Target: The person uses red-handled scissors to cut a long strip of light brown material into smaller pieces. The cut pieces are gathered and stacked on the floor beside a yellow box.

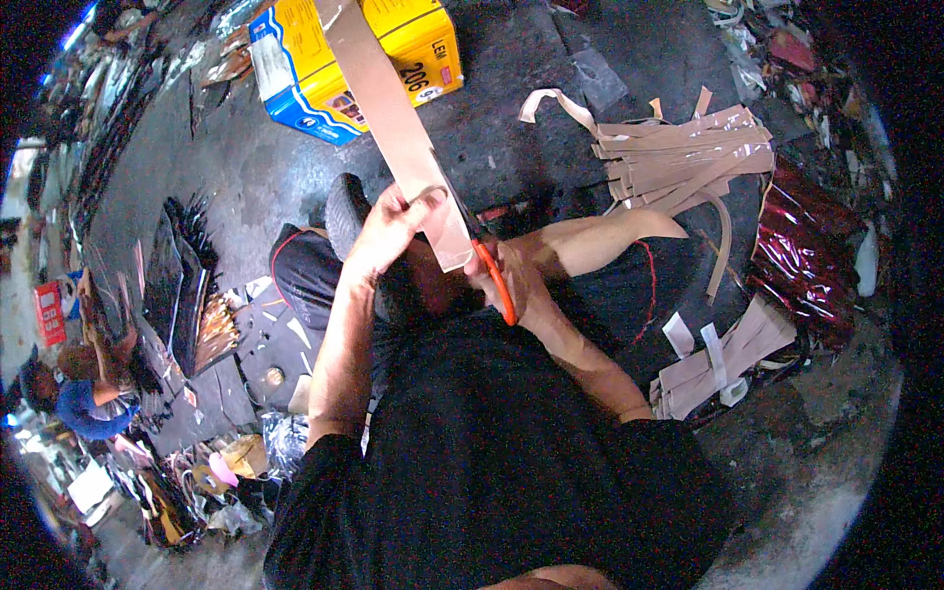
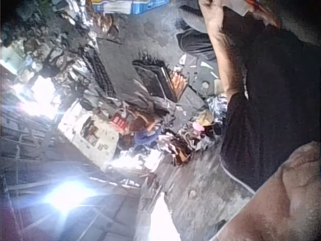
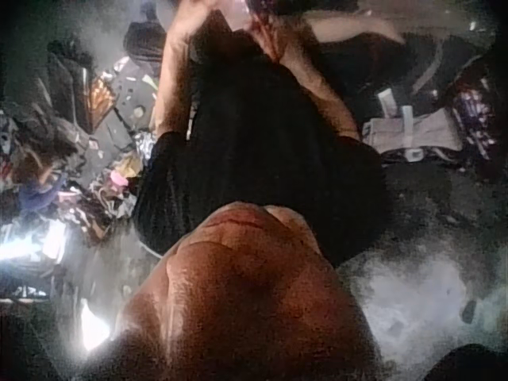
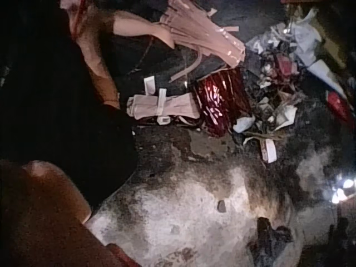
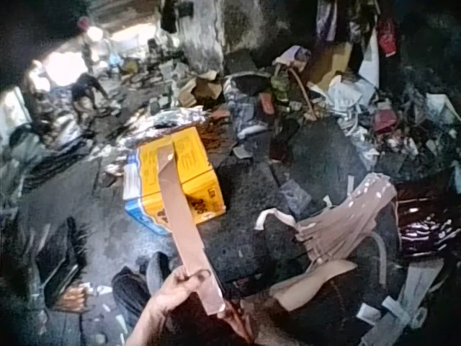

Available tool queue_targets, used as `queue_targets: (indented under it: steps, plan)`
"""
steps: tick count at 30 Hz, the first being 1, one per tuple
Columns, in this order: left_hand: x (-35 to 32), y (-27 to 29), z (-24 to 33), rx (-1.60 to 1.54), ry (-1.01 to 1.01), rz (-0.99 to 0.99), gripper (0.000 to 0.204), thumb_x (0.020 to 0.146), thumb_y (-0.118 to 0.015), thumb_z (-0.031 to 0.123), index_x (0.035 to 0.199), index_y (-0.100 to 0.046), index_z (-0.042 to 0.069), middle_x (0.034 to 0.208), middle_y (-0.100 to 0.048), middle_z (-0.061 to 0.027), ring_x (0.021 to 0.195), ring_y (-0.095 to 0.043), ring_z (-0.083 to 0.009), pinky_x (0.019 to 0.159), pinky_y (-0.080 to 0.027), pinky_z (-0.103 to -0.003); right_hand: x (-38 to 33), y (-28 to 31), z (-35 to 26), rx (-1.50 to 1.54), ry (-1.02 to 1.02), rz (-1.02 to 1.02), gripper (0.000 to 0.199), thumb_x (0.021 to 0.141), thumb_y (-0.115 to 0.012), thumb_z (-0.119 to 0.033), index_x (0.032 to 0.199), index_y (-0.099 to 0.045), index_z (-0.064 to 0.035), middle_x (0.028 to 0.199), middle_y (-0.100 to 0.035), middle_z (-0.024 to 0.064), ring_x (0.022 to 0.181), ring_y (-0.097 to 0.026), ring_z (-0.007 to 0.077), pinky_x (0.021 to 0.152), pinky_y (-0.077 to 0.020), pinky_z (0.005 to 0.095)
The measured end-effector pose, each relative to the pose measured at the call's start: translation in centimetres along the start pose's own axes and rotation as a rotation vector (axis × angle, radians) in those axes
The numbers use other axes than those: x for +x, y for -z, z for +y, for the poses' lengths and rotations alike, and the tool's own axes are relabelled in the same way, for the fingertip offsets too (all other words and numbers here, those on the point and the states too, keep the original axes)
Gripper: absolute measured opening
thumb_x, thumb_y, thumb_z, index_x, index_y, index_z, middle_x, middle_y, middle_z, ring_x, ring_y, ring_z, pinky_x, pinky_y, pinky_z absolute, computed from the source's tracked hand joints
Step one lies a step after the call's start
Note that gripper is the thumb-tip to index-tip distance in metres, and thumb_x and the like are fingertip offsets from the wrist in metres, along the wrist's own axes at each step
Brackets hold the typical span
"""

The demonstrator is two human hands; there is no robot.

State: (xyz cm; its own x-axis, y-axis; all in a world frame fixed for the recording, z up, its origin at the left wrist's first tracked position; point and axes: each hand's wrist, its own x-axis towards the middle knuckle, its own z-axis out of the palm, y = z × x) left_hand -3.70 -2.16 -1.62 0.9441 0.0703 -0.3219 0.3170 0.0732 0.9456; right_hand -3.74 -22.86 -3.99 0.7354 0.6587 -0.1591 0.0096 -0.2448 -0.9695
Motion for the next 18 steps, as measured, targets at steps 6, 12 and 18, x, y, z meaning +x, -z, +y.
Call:
queue_targets:
  steps: [6,12,18]
  plan:
    - [0.6,-0.2,0.6,-0.102,-0.031,0.022,0.018,0.090,-0.056,0.018,0.103,-0.059,0.005,0.087,-0.061,0.0044,0.077,-0.055,-0.0066,0.070,-0.045,-0.023,0.3,0.4,-0.7,0.048,0.009,-0.021,0.057,0.086,-0.049,-0.055,0.098,-0.051,0.0015,0.073,-0.054,0.0115,0.064,-0.053,0.0229,0.059,-0.0430,0.0372]
    - [0.8,-0.3,-1.3,-0.178,-0.054,0.072,0.016,0.090,-0.056,0.017,0.100,-0.060,0.005,0.085,-0.060,0.0045,0.078,-0.055,-0.0066,0.072,-0.045,-0.023,0.3,0.5,2.6,0.069,-0.199,-0.143,0.045,0.088,-0.052,-0.043,0.105,-0.050,-0.0007,0.080,-0.059,0.0131,0.072,-0.056,0.0225,0.066,-0.0443,0.0365]
    - [1.8,0.3,0.8,-0.056,-0.055,0.018,0.022,0.090,-0.058,0.023,0.104,-0.061,0.006,0.091,-0.063,0.0033,0.082,-0.056,-0.0067,0.076,-0.045,-0.024,0.6,1.4,-1.4,0.169,-0.229,-0.132,0.033,0.089,-0.052,-0.031,0.100,-0.054,-0.0002,0.088,-0.061,0.0126,0.081,-0.059,0.0220,0.073,-0.0453,0.0341]
